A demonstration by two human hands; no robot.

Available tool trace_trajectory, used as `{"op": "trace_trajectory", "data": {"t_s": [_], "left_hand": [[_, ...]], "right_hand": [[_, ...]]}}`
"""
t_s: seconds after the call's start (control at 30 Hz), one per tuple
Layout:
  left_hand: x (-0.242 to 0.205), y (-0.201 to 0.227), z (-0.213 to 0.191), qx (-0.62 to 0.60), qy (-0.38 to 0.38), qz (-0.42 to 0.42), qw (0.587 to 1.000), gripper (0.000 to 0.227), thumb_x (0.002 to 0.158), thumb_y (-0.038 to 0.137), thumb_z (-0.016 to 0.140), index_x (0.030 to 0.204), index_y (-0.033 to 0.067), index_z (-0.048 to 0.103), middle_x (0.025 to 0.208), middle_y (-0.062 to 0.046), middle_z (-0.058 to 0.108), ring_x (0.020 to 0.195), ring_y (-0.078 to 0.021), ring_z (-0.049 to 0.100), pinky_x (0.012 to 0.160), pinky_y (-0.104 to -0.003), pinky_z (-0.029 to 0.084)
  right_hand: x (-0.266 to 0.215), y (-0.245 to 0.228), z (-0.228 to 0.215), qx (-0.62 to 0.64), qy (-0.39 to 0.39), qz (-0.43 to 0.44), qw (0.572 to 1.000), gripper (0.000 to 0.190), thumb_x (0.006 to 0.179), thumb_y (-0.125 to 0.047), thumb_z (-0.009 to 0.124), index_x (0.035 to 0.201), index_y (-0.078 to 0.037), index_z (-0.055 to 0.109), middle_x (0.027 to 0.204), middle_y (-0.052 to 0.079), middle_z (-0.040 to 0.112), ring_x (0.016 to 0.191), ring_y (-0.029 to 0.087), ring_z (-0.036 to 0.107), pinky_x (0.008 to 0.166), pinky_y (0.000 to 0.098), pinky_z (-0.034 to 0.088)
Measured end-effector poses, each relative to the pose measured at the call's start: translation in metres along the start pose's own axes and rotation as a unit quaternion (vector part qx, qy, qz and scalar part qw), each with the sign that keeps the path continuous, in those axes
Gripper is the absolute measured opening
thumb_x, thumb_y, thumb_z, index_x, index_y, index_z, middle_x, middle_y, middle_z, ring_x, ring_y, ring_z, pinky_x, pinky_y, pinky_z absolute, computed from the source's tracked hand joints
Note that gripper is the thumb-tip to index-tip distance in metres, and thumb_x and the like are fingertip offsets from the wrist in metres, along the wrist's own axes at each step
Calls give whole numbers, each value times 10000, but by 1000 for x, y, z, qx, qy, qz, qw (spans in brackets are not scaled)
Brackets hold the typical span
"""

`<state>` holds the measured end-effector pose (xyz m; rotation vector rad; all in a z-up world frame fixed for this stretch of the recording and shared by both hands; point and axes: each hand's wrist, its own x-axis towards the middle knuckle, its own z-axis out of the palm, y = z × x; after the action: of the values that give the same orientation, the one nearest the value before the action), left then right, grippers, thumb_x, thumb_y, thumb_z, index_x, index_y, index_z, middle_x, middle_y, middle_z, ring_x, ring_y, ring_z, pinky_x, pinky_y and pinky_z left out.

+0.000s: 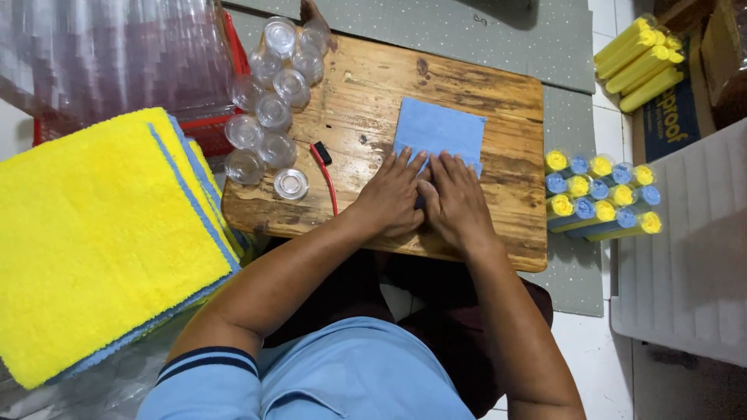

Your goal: The person brushes a blue cloth with a red brush, then folds and rolls it tightly. They insert the rolled cloth into a clear plastic tube and secure it with a rubber band.

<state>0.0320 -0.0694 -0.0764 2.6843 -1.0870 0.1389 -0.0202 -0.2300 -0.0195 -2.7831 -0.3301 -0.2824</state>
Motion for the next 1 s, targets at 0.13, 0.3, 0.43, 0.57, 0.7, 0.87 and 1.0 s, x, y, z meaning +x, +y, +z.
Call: {"op": "trace_trajectory", "data": {"t_s": [0.13,0.3,0.43,0.57,0.7,0.87,1.0], "left_hand": [[-1,-4,-14,-63,-39,-6,997,881,859,525,460,1595,66,308,1634,-234,346,1533,-424,293,1260,-540,187],[-3,-4,-34,-66,-64,-66,994,758,910,502,375,1593,174,364,1670,-228,264,1546,-467,204,1242,-586,154],[-5,-3,-39,-100,-65,-103,988,708,943,460,374,1599,193,366,1666,-214,291,1543,-476,219,1230,-594,181],[-7,2,-34,-40,-23,-127,991,728,927,497,393,1578,172,419,1639,-186,374,1534,-490,215,1236,-597,120],[-7,6,-46,-33,-37,-141,989,723,905,497,385,1560,198,444,1652,-167,354,1526,-543,153,1225,-646,73],[-6,2,-55,-52,-54,-150,986,726,885,507,376,1547,220,459,1655,-152,355,1518,-566,143,1223,-677,30],[-5,1,-56,-65,-55,-149,985,719,874,514,382,1531,237,476,1652,-136,365,1528,-558,135,1234,-683,15]], "right_hand": [[-1,1,2,-1,-64,55,996,613,1108,-435,375,1562,-27,430,1560,313,433,1472,507,344,1225,632,188],[-1,8,11,-33,-88,98,991,643,1099,-529,298,1600,-137,390,1636,228,361,1530,432,278,1253,599,141],[1,9,13,-42,-95,92,990,655,1090,-546,316,1608,-150,381,1647,221,347,1535,427,271,1257,600,129],[2,-1,4,-35,-109,109,987,647,1090,-522,349,1609,-137,389,1643,233,350,1536,433,265,1256,598,102],[1,2,7,-49,-107,109,987,661,1081,-518,356,1622,-138,361,1650,235,340,1540,444,251,1260,596,105],[0,8,16,-45,-88,97,990,647,1093,-513,364,1631,-153,356,1650,227,347,1535,447,253,1267,586,90],[-1,10,17,-28,-80,100,991,643,1103,-533,351,1625,-158,366,1652,220,341,1536,451,234,1274,581,71]]}}
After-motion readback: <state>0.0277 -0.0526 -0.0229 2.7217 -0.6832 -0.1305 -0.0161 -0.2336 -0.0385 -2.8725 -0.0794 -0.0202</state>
